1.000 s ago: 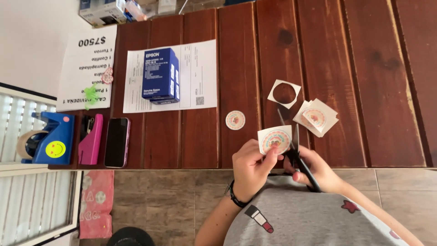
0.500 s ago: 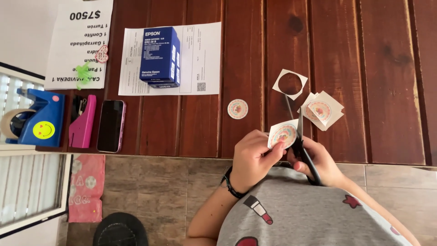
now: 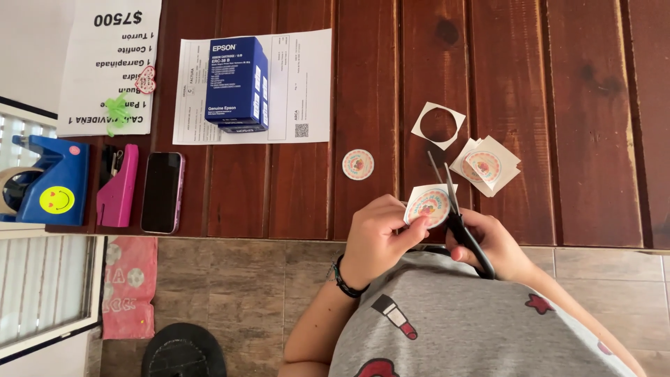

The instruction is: The person uses scissors to cut circular stickers from a sheet of paper. They hold the paper in one hand and carefully cut around the circular designs, placing the cut pieces on the table.

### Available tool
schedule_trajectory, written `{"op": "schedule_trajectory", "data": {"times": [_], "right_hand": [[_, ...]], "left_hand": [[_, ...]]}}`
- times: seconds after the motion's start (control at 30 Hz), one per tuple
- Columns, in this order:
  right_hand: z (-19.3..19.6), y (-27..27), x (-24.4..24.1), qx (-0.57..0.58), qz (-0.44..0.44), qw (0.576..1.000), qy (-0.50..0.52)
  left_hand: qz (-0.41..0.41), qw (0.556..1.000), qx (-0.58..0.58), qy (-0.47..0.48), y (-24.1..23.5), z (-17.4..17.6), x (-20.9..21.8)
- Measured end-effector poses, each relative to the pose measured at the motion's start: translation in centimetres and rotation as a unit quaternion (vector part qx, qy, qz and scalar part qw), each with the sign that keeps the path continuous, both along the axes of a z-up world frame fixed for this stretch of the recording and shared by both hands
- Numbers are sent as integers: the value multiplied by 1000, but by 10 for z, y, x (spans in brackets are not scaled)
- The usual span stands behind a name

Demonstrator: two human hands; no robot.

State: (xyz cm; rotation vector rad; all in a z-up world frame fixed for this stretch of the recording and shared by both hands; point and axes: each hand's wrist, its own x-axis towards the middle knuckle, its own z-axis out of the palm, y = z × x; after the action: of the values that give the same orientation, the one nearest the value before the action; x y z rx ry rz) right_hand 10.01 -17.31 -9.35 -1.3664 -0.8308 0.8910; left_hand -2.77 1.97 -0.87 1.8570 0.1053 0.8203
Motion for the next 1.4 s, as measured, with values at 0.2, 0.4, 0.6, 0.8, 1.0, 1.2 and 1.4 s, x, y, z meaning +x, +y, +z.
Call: {"op": "schedule_trajectory", "data": {"times": [0.2,0.4,0.6,0.8,1.0,1.2,1.4], "right_hand": [[14,1,3,-12,13,1000,-1],[36,8,6,-30,36,999,0],[32,6,10,-37,40,998,-16],[16,1,17,-56,37,998,-15],[-11,-12,21,-59,42,997,-2],[23,3,25,-57,77,995,0],[22,1,35,-55,100,993,9]], "left_hand": [[-28,1000,12,7,6,2,-1],[-49,998,-3,28,11,-1,-4],[-54,998,5,40,12,-2,-3],[-66,996,-5,52,15,-1,-3],[-79,995,-2,56,20,1,-3],[-82,994,-1,65,23,-5,-3],[-92,994,2,64,23,-11,-2]]}}
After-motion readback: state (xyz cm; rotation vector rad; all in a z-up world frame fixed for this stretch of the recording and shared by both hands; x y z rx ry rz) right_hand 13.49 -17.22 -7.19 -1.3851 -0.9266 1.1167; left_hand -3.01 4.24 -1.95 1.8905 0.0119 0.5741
